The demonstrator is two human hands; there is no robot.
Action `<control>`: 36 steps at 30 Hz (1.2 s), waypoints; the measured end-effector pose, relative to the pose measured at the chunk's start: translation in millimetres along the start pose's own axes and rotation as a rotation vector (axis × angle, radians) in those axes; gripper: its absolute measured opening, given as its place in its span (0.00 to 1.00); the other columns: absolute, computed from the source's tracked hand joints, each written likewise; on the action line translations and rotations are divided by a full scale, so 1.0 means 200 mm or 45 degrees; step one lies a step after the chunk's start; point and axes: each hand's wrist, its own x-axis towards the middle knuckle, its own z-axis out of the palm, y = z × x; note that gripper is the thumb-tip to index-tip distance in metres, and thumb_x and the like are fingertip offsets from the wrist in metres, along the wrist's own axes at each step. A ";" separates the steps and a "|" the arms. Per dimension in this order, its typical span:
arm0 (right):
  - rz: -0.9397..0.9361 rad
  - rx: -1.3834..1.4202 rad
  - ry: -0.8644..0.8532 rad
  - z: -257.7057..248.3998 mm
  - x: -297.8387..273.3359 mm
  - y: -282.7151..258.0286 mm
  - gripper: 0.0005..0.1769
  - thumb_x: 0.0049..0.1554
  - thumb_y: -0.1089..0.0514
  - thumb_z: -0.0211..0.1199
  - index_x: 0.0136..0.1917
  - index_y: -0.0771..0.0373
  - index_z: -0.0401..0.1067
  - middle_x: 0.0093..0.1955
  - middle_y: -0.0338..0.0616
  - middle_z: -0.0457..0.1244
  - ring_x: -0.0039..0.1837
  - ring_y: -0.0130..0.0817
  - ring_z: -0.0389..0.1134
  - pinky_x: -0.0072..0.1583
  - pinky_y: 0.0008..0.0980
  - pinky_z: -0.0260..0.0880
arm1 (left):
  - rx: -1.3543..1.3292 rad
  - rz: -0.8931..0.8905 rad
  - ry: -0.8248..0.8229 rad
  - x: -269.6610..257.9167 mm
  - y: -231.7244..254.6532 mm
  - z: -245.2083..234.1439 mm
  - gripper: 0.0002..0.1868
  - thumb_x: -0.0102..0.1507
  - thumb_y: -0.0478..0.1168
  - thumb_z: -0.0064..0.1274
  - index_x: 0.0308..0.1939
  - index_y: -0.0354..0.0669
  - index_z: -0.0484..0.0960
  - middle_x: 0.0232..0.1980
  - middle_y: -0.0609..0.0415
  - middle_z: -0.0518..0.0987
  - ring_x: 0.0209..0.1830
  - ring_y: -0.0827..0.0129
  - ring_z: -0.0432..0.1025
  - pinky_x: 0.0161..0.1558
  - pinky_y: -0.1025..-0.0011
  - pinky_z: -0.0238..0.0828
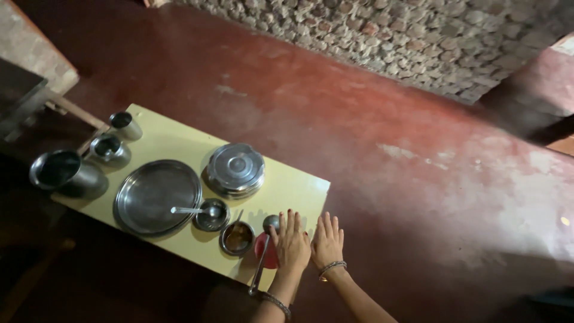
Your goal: Preparing and serving rotis and curry onto multiple steel plates on a low table.
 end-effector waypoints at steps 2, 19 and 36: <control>0.009 -0.032 0.003 -0.05 0.00 0.05 0.40 0.58 0.45 0.57 0.77 0.64 0.53 0.84 0.55 0.40 0.84 0.58 0.34 0.76 0.63 0.38 | 0.000 0.033 -0.034 0.00 0.09 -0.04 0.34 0.67 0.45 0.44 0.76 0.43 0.56 0.81 0.47 0.52 0.83 0.52 0.38 0.75 0.39 0.27; 0.255 -0.039 0.305 -0.58 -0.33 0.55 0.38 0.59 0.45 0.58 0.76 0.63 0.55 0.84 0.54 0.41 0.84 0.56 0.36 0.77 0.64 0.36 | 0.084 0.477 -0.103 -0.25 0.85 -0.03 0.37 0.63 0.45 0.50 0.74 0.39 0.59 0.80 0.46 0.53 0.82 0.49 0.38 0.68 0.24 0.19; 0.792 -0.108 0.491 -1.24 -0.99 1.23 0.45 0.46 0.55 0.68 0.76 0.54 0.59 0.85 0.53 0.36 0.84 0.65 0.29 0.74 0.74 0.33 | 0.134 0.947 -0.041 -0.70 1.71 0.42 0.31 0.60 0.41 0.50 0.69 0.44 0.71 0.72 0.45 0.68 0.78 0.48 0.52 0.69 0.23 0.27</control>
